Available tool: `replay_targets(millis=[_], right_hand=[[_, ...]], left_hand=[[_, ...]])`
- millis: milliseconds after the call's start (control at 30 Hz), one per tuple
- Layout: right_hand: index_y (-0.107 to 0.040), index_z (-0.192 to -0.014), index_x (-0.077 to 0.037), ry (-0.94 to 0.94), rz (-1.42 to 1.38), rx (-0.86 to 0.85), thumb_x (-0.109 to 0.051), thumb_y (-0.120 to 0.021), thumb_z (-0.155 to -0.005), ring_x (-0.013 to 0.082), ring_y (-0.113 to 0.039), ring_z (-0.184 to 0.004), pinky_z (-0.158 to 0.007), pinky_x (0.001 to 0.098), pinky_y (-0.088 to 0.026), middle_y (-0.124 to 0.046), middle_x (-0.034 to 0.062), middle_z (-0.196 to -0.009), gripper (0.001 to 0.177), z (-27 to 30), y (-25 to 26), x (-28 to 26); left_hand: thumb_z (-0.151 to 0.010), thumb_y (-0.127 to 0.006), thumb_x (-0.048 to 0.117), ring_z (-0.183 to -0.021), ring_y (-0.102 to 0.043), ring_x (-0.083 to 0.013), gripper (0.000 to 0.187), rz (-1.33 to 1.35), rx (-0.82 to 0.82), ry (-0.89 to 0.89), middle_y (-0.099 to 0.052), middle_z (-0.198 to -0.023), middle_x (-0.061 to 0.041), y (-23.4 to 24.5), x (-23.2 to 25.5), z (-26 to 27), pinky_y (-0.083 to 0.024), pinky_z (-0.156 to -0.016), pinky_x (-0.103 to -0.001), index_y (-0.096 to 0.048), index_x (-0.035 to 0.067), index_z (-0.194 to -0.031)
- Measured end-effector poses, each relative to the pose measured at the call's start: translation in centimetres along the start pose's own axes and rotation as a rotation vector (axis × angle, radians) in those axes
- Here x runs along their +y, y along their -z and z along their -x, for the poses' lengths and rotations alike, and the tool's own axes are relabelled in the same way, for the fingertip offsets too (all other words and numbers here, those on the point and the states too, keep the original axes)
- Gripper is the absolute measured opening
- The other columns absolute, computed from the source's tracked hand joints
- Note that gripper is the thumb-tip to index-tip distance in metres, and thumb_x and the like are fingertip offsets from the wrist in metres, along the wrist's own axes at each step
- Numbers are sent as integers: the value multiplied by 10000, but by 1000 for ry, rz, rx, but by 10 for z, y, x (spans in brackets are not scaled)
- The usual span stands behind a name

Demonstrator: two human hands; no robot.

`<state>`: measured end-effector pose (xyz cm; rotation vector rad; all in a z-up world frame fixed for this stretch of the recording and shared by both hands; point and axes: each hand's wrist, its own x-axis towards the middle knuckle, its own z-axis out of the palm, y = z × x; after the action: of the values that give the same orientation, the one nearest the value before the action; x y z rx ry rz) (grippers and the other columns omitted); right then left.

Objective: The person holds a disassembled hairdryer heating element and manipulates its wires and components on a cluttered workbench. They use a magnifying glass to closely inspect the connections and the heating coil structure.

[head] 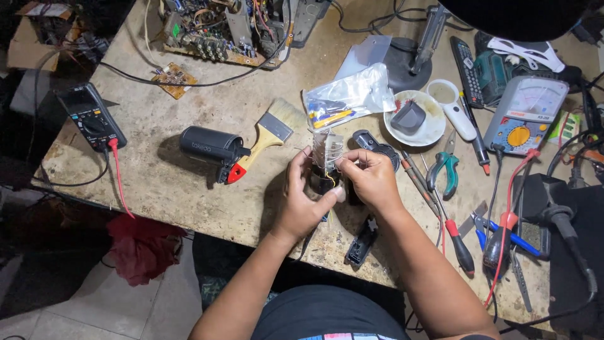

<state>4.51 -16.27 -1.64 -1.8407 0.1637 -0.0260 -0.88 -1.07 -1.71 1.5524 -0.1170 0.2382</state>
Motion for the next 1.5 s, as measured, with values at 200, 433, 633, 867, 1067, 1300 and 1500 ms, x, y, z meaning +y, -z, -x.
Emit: replay_targets(millis=[200, 433, 633, 867, 1067, 1300, 1500], right_hand=[[-802, -832, -119, -21, -5, 7, -128, -763, -819, 52, -539, -574, -489, 214, -455, -660, 20, -599, 43, 4, 8, -18], [-807, -928, -89, 8, 13, -75, -145, -755, -882, 90, -549, -691, -620, 265, -492, -727, 61, -716, 89, 4, 19, -22], [-813, -990, -104, 17, 46, -123, -136, -707, -922, 79, -572, -763, -706, 267, -505, -765, 44, -780, 129, 2, 27, -21], [-819, -1011, -112, 9, 22, -145, -135, -732, -923, 93, -596, -768, -729, 275, -519, -763, 43, -791, 127, -1, 27, -11], [-814, -997, -95, -9, -59, -155, -124, -722, -928, 93, -590, -767, -744, 270, -520, -751, 41, -775, 119, 0, 26, -16], [-819, -1012, -59, -26, -143, -164, -105, -729, -927, 87, -563, -761, -751, 269, -522, -741, 40, -763, 133, 2, 26, -21], [-802, -1054, -32, -50, -231, -155, -105, -745, -914, 69, -534, -670, -633, 221, -491, -716, 46, -729, 168, 7, 28, -28]], left_hand=[[-656, -909, 177, -1207, -615, -386, 895, -389, -1, -90, -634, -1277, -193, 7, -16, -7, -488, -1053, -471, -525, 57, -1454], [-637, -938, 237, -1215, -619, -384, 937, -418, 2, -148, -619, -1289, -189, 6, -20, -10, -485, -1064, -475, -532, 76, -1466], [-727, -905, 312, -1197, -628, -379, 840, -411, 41, -155, -626, -1260, -188, -2, -19, -12, -482, -1058, -470, -552, 51, -1443], [-706, -923, 257, -1195, -633, -390, 851, -415, 46, -153, -631, -1252, -195, -3, -19, -15, -480, -1052, -477, -552, 48, -1444], [-695, -940, 236, -1193, -641, -383, 854, -370, 59, -149, -642, -1241, -199, -1, -20, -14, -484, -1052, -457, -565, 40, -1436], [-684, -947, 145, -1224, -644, -339, 789, -150, 80, -56, -654, -1254, -202, 1, -30, -13, -486, -1066, -405, -608, 11, -1383], [-784, -872, 91, -1233, -607, -247, 773, 82, 56, 99, -636, -1314, -240, 4, -40, -9, -490, -1082, -383, -502, -50, -1448]])
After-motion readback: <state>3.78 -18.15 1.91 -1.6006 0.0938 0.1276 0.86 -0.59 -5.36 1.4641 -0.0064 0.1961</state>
